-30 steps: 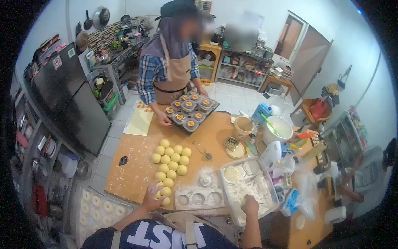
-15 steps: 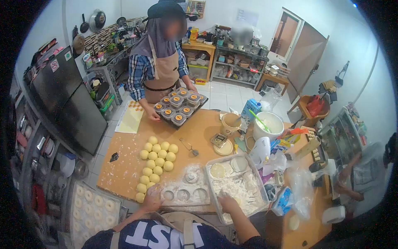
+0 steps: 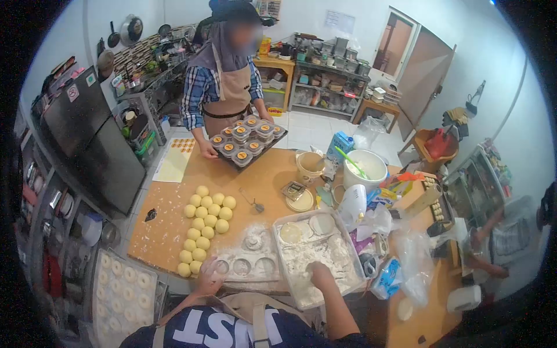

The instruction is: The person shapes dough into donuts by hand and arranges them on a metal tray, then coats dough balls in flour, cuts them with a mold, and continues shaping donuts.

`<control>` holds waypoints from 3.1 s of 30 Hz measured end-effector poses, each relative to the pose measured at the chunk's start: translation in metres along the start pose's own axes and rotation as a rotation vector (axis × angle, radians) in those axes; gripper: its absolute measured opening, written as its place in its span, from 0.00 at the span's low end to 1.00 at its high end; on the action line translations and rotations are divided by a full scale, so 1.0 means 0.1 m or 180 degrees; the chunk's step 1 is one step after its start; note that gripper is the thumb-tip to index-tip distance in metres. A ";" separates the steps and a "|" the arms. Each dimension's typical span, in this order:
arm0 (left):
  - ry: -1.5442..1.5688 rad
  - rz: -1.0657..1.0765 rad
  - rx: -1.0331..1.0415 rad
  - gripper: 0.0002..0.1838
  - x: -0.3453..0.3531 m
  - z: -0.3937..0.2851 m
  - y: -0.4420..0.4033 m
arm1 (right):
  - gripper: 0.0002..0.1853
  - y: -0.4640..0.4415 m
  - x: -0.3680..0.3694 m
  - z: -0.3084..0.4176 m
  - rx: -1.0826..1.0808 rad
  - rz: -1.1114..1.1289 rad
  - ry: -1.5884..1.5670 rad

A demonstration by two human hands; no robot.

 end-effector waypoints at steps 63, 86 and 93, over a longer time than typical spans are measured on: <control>0.0015 0.0192 -0.0379 0.27 0.12 -0.12 0.02 | 0.24 0.25 0.22 -0.71 0.0617 0.0099 0.0083; 0.0065 0.0416 -0.0414 0.27 0.23 -0.15 0.07 | 0.27 0.30 -0.08 -0.60 0.0075 -0.0460 0.0136; 0.0141 0.0410 -0.0412 0.28 0.24 -0.17 0.03 | 0.26 0.24 0.06 -1.04 0.0339 -0.0271 -0.0139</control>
Point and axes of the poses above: each hand's wrist, its own y-axis away from the middle knuckle, its own x-axis out of the palm, z = x × y, the point moved 10 cm from there along -y, towards the middle knuckle, and after that the axes turned 4 degrees about -y, right-handed, at the moved point
